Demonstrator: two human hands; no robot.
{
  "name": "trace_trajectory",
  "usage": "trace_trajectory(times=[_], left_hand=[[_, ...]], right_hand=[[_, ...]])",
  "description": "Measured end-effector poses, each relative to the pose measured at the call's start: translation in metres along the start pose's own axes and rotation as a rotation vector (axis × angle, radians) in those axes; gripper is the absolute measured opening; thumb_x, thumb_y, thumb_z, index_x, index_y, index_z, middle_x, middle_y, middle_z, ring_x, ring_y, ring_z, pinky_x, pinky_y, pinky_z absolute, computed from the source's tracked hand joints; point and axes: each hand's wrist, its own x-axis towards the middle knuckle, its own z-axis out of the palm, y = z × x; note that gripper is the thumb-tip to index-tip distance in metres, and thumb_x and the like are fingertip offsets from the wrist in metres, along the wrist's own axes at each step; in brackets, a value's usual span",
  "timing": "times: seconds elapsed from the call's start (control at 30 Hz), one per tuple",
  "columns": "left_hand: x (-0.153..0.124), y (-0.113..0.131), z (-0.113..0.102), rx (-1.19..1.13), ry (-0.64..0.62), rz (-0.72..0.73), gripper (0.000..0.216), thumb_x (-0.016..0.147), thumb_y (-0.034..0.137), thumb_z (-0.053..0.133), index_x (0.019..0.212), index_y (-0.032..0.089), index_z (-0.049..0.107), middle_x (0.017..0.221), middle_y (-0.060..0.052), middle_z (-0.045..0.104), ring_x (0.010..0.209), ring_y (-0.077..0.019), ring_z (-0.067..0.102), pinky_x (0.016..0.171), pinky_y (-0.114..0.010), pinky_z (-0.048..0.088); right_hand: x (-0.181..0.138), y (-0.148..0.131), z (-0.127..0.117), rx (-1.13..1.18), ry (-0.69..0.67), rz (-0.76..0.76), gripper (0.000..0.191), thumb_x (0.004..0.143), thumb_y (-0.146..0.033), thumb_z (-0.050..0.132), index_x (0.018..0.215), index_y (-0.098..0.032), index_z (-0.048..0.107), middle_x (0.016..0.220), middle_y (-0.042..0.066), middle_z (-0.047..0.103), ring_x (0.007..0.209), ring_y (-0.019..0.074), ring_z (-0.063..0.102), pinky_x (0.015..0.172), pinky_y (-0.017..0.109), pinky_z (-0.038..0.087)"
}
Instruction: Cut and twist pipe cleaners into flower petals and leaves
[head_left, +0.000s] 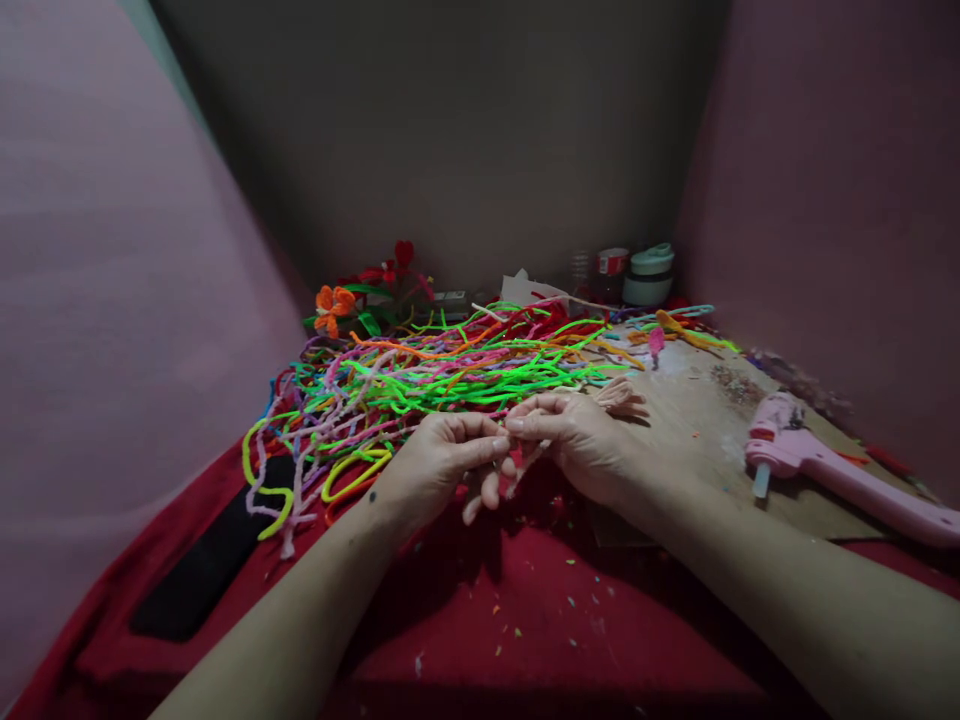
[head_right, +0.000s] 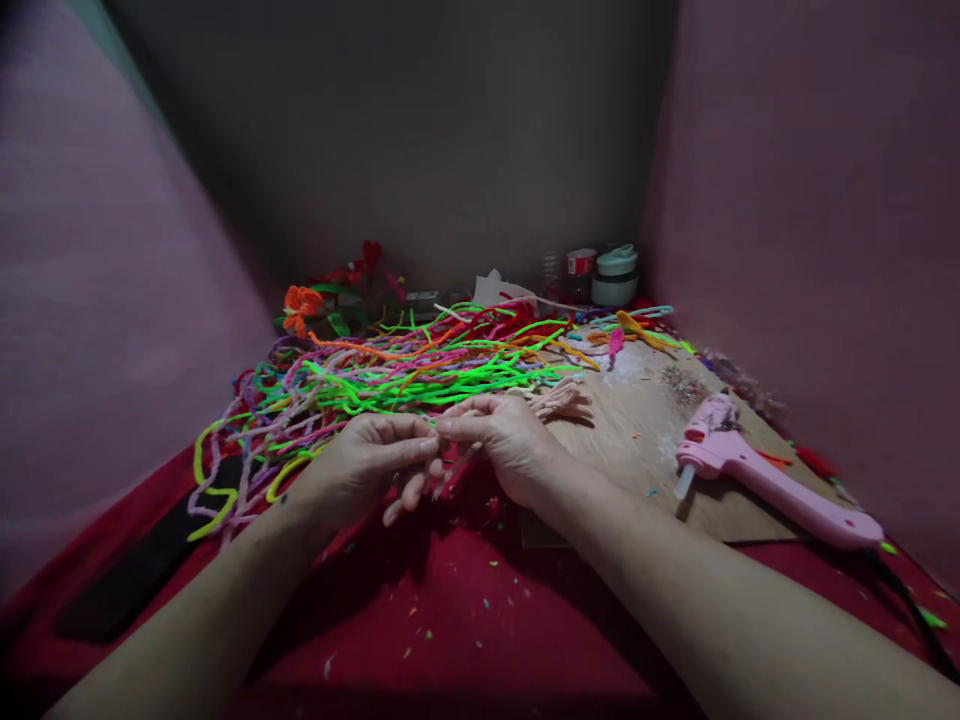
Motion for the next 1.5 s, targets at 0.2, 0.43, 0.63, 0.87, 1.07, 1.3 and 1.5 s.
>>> trace_trajectory(times=[0.2,0.43,0.63,0.87,1.07,1.3,1.5], left_hand=[[0.000,-0.001,0.000,-0.005,0.063,0.014,0.021,0.079,0.030,0.054,0.069,0.012,0.056,0.060,-0.001,0.060,0.036,-0.0067,0.050,0.028,-0.015,0.038],[-0.001,0.003,-0.001,0.101,0.065,-0.054,0.032,0.080,0.039,0.050,0.062,0.013,0.056,0.040,0.001,0.053,0.027,-0.0065,0.042,0.026,-0.015,0.032],[-0.001,0.005,0.003,0.189,0.083,-0.036,0.033,0.081,0.039,0.048,0.061,0.013,0.055,0.041,0.001,0.054,0.028,-0.0074,0.044,0.026,-0.015,0.032],[-0.011,0.015,-0.010,0.357,0.387,0.081,0.025,0.077,0.039,0.053,0.079,0.015,0.056,0.059,0.000,0.060,0.038,-0.0073,0.048,0.035,-0.017,0.035],[-0.060,0.015,-0.071,1.009,0.682,0.031,0.018,0.073,0.034,0.054,0.072,0.017,0.059,0.063,0.000,0.056,0.055,-0.0113,0.049,0.051,-0.021,0.037],[-0.070,-0.017,-0.096,1.407,0.405,-0.110,0.010,0.075,0.021,0.041,0.076,0.020,0.051,0.073,-0.002,0.056,0.065,-0.0152,0.050,0.059,-0.026,0.036],[-0.062,-0.025,-0.097,1.586,0.400,-0.091,0.010,0.075,0.016,0.037,0.080,0.021,0.045,0.075,-0.006,0.058,0.062,-0.0186,0.050,0.055,-0.029,0.031]], right_hand=[[0.001,-0.002,0.000,-0.047,0.043,0.010,0.013,0.059,-0.016,0.069,0.065,-0.014,0.058,0.052,0.000,0.058,0.046,0.0114,0.054,0.052,0.027,0.041],[0.001,-0.001,0.000,-0.074,0.039,0.007,0.012,0.056,-0.012,0.069,0.064,-0.014,0.059,0.053,0.000,0.060,0.045,0.0119,0.056,0.048,0.026,0.043],[-0.001,-0.002,0.002,-0.097,0.075,-0.020,0.013,0.055,-0.010,0.068,0.064,-0.015,0.060,0.053,-0.001,0.059,0.046,0.0107,0.055,0.049,0.025,0.042],[-0.002,-0.005,0.005,-0.040,0.085,0.013,0.012,0.055,-0.011,0.067,0.063,-0.015,0.059,0.051,-0.002,0.058,0.042,0.0098,0.052,0.044,0.024,0.040],[0.001,0.000,0.002,0.035,0.098,0.027,0.009,0.053,-0.012,0.067,0.058,-0.014,0.060,0.054,0.000,0.057,0.046,0.0093,0.050,0.045,0.024,0.038],[0.001,0.004,0.001,0.092,0.077,0.071,0.007,0.054,-0.011,0.067,0.055,-0.015,0.061,0.055,0.000,0.055,0.051,0.0103,0.051,0.051,0.026,0.040],[0.001,0.006,-0.001,0.094,0.091,0.052,0.009,0.053,-0.008,0.067,0.056,-0.015,0.062,0.057,0.000,0.056,0.050,0.0091,0.051,0.054,0.026,0.040]])
